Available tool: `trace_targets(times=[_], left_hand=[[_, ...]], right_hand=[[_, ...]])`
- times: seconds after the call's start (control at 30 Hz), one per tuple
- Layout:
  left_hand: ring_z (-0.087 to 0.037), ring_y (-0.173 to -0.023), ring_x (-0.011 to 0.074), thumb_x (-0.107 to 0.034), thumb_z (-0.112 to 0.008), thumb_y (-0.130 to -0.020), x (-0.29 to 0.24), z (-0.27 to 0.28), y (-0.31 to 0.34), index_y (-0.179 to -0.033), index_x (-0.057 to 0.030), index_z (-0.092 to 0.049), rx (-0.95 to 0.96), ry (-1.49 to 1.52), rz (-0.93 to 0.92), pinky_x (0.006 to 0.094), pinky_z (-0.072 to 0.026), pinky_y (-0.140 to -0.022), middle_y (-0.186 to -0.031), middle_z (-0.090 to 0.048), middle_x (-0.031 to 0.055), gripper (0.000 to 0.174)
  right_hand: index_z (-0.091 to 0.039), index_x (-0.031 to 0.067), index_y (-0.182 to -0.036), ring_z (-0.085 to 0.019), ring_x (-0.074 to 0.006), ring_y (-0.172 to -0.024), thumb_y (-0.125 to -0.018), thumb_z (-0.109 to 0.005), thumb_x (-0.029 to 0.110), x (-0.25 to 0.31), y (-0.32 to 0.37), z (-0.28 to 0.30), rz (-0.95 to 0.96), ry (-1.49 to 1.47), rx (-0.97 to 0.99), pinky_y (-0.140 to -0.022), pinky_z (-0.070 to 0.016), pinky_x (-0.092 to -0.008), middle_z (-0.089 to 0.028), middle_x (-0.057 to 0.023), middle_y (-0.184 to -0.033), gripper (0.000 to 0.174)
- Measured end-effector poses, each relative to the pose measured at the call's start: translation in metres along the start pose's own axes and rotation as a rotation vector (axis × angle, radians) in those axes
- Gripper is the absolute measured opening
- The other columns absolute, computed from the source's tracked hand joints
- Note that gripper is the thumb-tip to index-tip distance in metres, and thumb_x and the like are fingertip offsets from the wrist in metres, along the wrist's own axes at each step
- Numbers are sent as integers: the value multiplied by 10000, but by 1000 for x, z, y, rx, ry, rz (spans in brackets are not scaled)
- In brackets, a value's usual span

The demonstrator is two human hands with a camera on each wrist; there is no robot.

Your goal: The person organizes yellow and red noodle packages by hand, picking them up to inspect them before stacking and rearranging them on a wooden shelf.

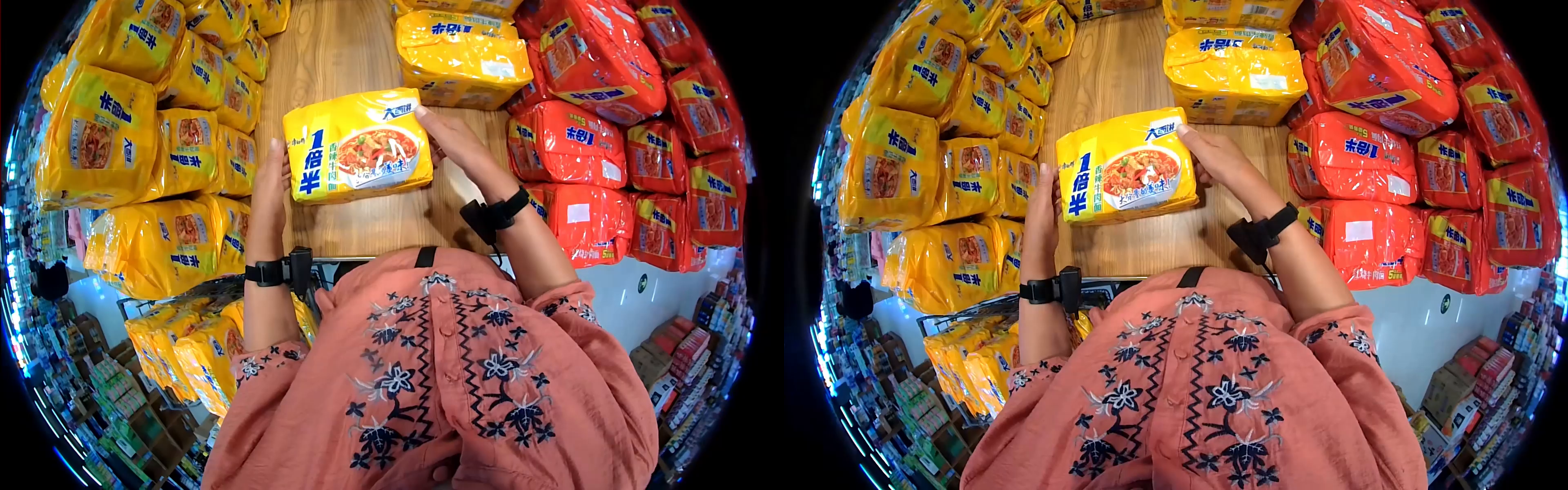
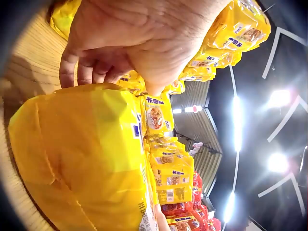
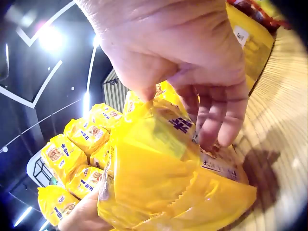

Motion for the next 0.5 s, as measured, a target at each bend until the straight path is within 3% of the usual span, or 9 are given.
trace_targets(times=[0.17, 0.27, 0.37, 0.4, 0.5], left_hand=[[-635, -988, 121, -608, -451, -1023, 17, -4, 13, -1329, -22, -584, 82, 199, -45, 258, -483, -883, -1156, -672, 71, 675], [-626, -884, 94, -642, -430, -1015, 17, -18, 27, -1282, -62, -620, -2, 231, 63, 244, -484, -759, -1072, -685, 24, 666], [-591, -794, 83, -676, -398, -1008, 21, -7, 21, -1220, -91, -650, 38, 136, 104, 246, -438, -648, -976, -684, -12, 671], [-546, -748, 76, -709, -371, -998, 12, -10, 25, -1174, -104, -666, 21, 89, 54, 249, -380, -614, -907, -673, -24, 696], [-678, -1079, 172, -701, -334, -1007, 4, 7, 20, -1361, -63, -567, 104, 49, 85, 362, -519, -937, -1208, -696, 65, 765]], right_hand=[[-672, 57, -1155, -580, -90, -746, -1019, -461, 596, -13, 12, -1, -32, -89, 47, -634, -446, -236, -658, -12, -907, 595], [-654, 64, -1200, -587, -95, -758, -1016, -454, 607, 0, 31, -9, -59, -182, 49, -649, -464, -236, -665, -22, -947, 606], [-646, 65, -1213, -608, -104, -792, -1011, -444, 628, 7, 35, -8, -44, -175, 117, -678, -497, -250, -673, -27, -985, 632], [-643, 64, -1216, -614, -107, -797, -1010, -440, 633, 6, 32, -4, -69, -160, 138, -684, -506, -253, -675, -28, -992, 638], [-644, 68, -1209, -626, -112, -791, -1009, -430, 644, 6, 23, 4, -88, -159, 131, -676, -516, -260, -681, -28, -992, 647]])
Point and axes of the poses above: each hand's wrist, its own y-axis away from the middle knuckle, its own z-axis out of the back of the hand, x = y × z, the point moved 2 cm from there along -y, towards the middle knuckle
